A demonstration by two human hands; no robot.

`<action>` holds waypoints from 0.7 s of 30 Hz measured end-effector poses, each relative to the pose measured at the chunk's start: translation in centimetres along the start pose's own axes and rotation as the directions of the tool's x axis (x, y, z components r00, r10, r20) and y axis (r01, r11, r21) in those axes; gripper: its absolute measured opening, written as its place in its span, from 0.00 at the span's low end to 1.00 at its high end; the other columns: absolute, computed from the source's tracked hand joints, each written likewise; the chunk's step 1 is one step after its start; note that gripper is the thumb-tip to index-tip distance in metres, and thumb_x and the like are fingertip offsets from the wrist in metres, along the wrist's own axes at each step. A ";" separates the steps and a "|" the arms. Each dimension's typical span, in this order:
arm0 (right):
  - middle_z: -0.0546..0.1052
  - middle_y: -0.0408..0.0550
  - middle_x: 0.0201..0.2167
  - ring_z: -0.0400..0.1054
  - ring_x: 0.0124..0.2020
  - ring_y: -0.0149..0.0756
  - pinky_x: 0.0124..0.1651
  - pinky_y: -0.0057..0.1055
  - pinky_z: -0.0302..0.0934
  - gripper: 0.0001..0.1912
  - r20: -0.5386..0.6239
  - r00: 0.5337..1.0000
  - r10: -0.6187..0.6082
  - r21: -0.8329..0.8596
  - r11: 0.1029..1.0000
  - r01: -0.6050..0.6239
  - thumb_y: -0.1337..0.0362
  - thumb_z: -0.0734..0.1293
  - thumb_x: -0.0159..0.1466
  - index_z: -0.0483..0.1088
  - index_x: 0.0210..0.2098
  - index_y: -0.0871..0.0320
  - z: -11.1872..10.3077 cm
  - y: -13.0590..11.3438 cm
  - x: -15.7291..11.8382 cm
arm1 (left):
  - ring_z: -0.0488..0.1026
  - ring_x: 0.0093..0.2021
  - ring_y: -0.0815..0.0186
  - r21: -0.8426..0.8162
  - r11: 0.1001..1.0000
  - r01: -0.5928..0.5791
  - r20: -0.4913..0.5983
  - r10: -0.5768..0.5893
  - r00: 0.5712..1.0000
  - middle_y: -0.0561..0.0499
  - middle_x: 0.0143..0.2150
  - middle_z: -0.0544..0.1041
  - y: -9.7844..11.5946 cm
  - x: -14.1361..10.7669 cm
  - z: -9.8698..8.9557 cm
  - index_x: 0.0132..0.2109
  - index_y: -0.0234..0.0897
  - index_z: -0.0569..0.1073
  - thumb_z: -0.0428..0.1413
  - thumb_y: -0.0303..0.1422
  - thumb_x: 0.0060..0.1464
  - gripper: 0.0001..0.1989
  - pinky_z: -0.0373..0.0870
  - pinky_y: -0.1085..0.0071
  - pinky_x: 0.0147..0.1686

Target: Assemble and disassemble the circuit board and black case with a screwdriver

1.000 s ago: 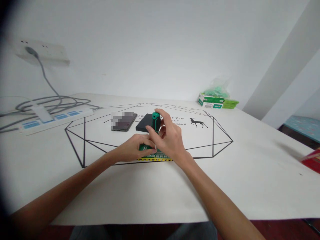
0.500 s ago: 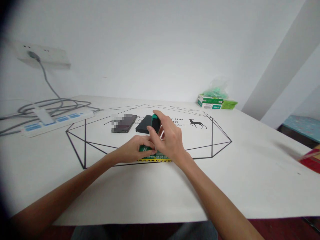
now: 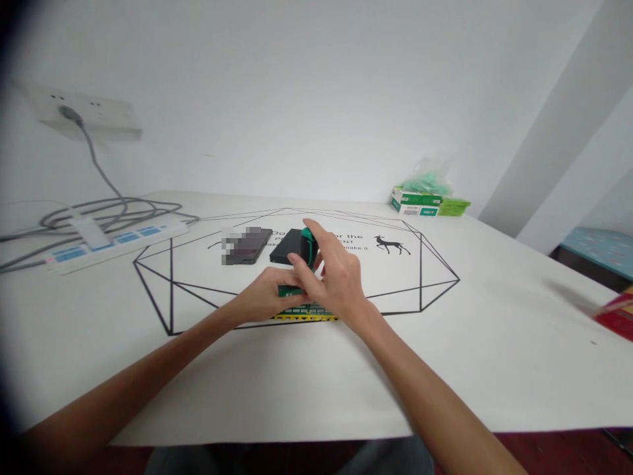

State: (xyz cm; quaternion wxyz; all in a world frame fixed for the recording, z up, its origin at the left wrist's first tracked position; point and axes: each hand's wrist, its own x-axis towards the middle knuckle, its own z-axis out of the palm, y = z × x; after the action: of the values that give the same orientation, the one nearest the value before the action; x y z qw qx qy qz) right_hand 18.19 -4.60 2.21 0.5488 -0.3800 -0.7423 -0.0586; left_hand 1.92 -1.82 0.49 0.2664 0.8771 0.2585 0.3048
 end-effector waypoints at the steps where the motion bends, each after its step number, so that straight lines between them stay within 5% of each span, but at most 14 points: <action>1: 0.74 0.46 0.37 0.67 0.27 0.30 0.25 0.27 0.65 0.26 0.011 1.000 0.004 0.011 1.000 -0.005 0.59 0.63 0.64 0.58 0.60 0.52 0.0 0.0 0.0 | 0.77 0.38 0.63 0.003 1.000 0.001 0.000 -0.001 1.000 0.47 0.36 0.81 0.0 0.0 0.0 0.37 0.34 0.80 0.59 0.30 0.52 0.06 0.71 0.69 0.42; 11: 0.72 0.52 0.49 0.69 0.28 0.28 0.22 0.24 0.64 0.30 0.029 1.000 -0.007 0.081 0.997 0.005 0.64 0.61 0.63 0.53 0.64 0.52 0.0 0.3 -0.2 | 0.77 0.37 0.64 0.027 1.000 -0.008 0.020 0.007 1.000 0.48 0.36 0.81 -0.3 0.1 0.0 0.36 0.33 0.80 0.58 0.29 0.54 0.06 0.71 0.71 0.42; 21: 0.72 0.50 0.48 0.67 0.24 0.26 0.22 0.25 0.64 0.29 -0.007 1.000 -0.003 0.046 0.999 0.003 0.64 0.63 0.62 0.53 0.62 0.51 0.3 0.6 -0.2 | 0.77 0.37 0.64 0.060 0.998 -0.030 0.019 0.029 0.999 0.47 0.37 0.81 0.2 0.1 0.1 0.35 0.32 0.79 0.57 0.25 0.53 0.06 0.71 0.72 0.41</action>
State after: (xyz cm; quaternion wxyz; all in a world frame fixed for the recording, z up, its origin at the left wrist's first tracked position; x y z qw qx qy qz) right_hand 18.35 -4.18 1.70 0.5598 -0.3658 -0.7422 -0.0436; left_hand 2.10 -1.91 0.59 0.2374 0.8913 0.2520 0.2927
